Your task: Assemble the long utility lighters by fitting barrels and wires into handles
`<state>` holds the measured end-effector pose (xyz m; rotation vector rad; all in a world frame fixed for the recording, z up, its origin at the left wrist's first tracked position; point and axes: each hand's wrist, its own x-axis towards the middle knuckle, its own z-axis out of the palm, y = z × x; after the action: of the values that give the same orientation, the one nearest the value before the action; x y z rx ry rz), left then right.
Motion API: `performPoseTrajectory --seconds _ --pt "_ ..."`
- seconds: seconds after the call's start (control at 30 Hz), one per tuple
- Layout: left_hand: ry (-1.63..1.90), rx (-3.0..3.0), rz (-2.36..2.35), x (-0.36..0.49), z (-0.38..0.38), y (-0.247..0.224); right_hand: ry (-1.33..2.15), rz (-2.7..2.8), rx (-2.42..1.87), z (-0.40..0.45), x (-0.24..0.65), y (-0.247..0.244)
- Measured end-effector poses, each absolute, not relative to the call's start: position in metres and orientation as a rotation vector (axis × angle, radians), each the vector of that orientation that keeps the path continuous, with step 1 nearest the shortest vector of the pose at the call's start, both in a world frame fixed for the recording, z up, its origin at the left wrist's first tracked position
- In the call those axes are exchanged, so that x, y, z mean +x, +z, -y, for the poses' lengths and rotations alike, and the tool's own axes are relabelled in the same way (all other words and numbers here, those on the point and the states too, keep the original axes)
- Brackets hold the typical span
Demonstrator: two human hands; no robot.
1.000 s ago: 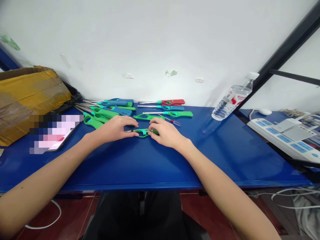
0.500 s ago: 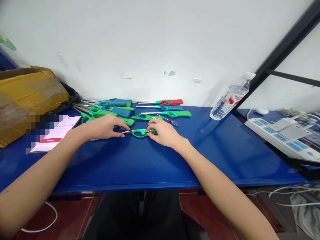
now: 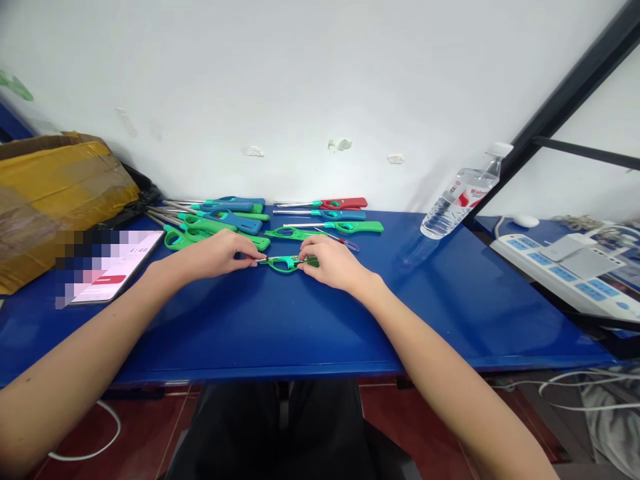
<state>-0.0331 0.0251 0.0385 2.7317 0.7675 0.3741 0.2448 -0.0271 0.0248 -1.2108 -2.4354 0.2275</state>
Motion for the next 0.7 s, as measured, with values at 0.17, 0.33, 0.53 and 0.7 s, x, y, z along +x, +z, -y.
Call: performPoseTrajectory --seconds 0.17,0.33,0.53,0.7 --pt "0.399 2.699 -0.842 -0.0310 -0.0246 0.0374 0.239 2.432 -1.190 0.0265 0.2455 0.0243" --pt "0.416 2.657 -0.915 -0.0311 -0.0255 0.0362 0.248 2.422 -1.189 0.0268 0.2450 0.0252" --pt "0.404 2.696 -0.965 -0.0308 -0.0251 0.0355 0.245 2.430 -1.184 0.0264 0.2449 0.0255" --pt "0.393 2.764 -1.005 -0.0292 -0.0225 0.0365 0.247 2.438 -1.179 0.0261 0.2454 0.0256"
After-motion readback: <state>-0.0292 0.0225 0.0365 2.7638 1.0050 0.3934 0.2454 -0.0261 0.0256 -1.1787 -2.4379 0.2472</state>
